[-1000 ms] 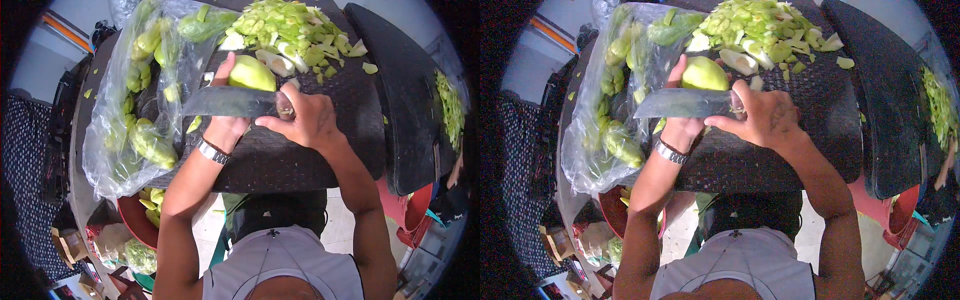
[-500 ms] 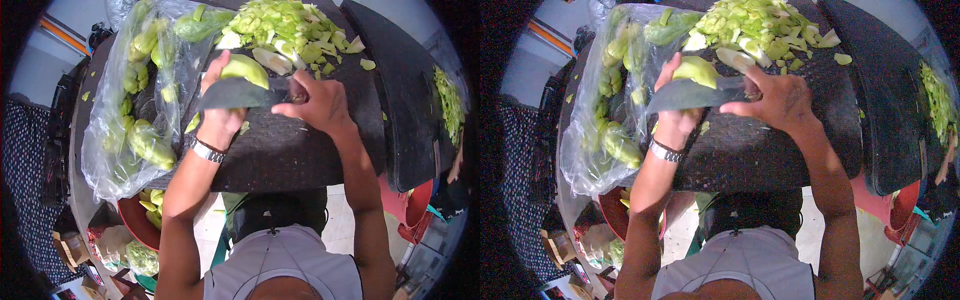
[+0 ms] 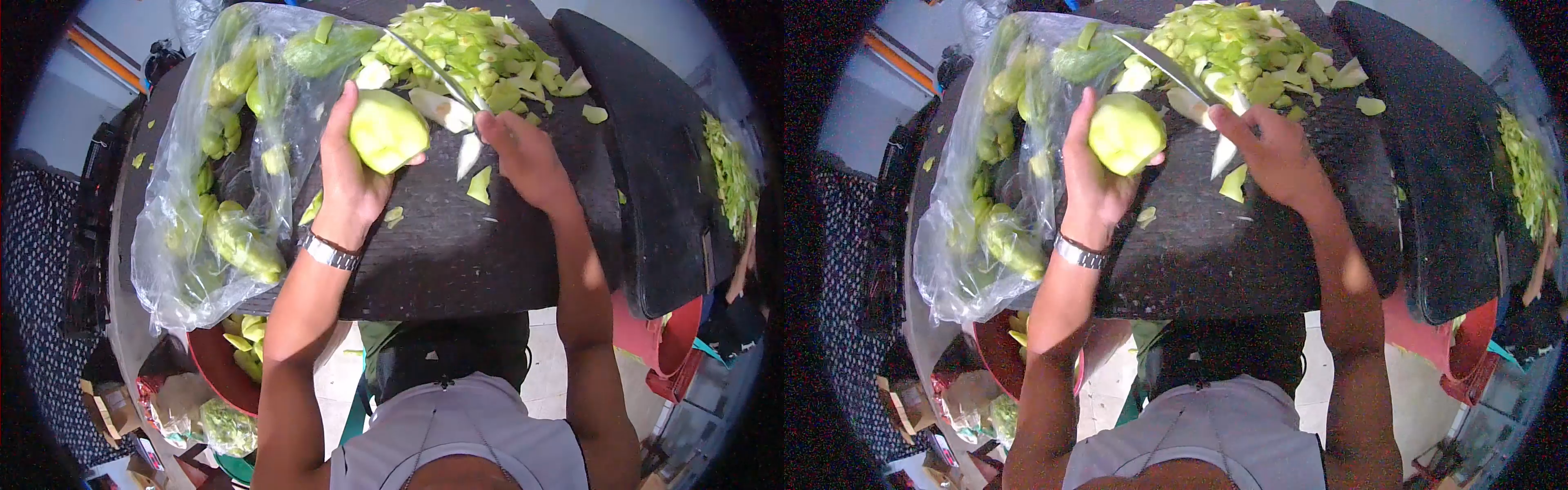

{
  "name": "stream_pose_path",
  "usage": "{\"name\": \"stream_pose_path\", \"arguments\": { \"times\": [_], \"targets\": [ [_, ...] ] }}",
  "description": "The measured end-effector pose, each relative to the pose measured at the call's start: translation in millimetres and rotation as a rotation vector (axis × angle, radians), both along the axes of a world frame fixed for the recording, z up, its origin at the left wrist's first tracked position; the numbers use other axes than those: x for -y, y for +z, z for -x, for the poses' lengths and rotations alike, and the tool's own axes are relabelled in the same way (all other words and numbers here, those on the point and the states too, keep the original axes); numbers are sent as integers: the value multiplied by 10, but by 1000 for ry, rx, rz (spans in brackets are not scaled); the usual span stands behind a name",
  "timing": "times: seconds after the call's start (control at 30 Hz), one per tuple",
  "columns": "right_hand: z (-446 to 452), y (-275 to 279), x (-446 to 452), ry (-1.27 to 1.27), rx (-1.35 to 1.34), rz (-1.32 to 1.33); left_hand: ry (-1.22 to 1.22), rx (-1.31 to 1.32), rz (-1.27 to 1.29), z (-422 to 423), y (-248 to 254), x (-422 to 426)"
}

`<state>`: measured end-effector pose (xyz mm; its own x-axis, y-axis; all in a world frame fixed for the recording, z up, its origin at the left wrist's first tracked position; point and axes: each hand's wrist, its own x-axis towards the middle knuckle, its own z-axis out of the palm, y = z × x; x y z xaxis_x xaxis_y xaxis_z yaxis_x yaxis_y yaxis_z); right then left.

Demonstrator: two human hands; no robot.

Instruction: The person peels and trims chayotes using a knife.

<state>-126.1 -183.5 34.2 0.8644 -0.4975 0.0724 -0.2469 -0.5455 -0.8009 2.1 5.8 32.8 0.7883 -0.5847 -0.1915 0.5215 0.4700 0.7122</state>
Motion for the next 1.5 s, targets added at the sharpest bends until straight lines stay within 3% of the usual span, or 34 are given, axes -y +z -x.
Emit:
{"name": "stream_pose_path", "arguments": {
  "times": [0.07, 0.17, 0.27, 0.4, 0.63, 0.83, 0.93, 0.97, 1.1, 1.2, 1.23, 1.27, 1.5],
  "targets": [
    [23, -10, -111, -5, -34, 9, 23, -42, -63, -28, -27, 28],
    [48, -110, -196, 72, 1, 47, 94, -126, 58, -75, -122, 84],
    [91, -128, -339, 251, 133, 298, -149, -169, 175, -110, -268, -25],
    [88, -170, -439, 366, 257, 486, -138, -116, 93, -78, -345, -24],
    [61, -242, -441, 359, 298, 581, -174, -221, 171, -65, -401, 5],
    [65, -243, -404, 287, 223, 714, -74, -138, 54, 71, -250, 30],
    [2, -236, -107, 101, 127, 597, -12, -186, 61, 81, -242, 7],
    [-21, -204, 27, -5, 103, 443, -24, -159, 19, 82, -221, 7],
    [48, -88, -14, -6, 24, 249, -10, -67, -72, 88, -151, 41],
    [79, -104, -340, 221, 174, 304, 148, -114, -52, 90, -263, 125],
    [83, -114, -397, 289, 152, 338, 32, -109, 22, 40, -345, 82],
    [68, -121, -434, 305, 154, 366, -88, -103, 99, 5, -401, 41],
    [57, -177, -310, 308, 111, 483, -7, -15, 52, 153, -241, 81]
  ]
}}
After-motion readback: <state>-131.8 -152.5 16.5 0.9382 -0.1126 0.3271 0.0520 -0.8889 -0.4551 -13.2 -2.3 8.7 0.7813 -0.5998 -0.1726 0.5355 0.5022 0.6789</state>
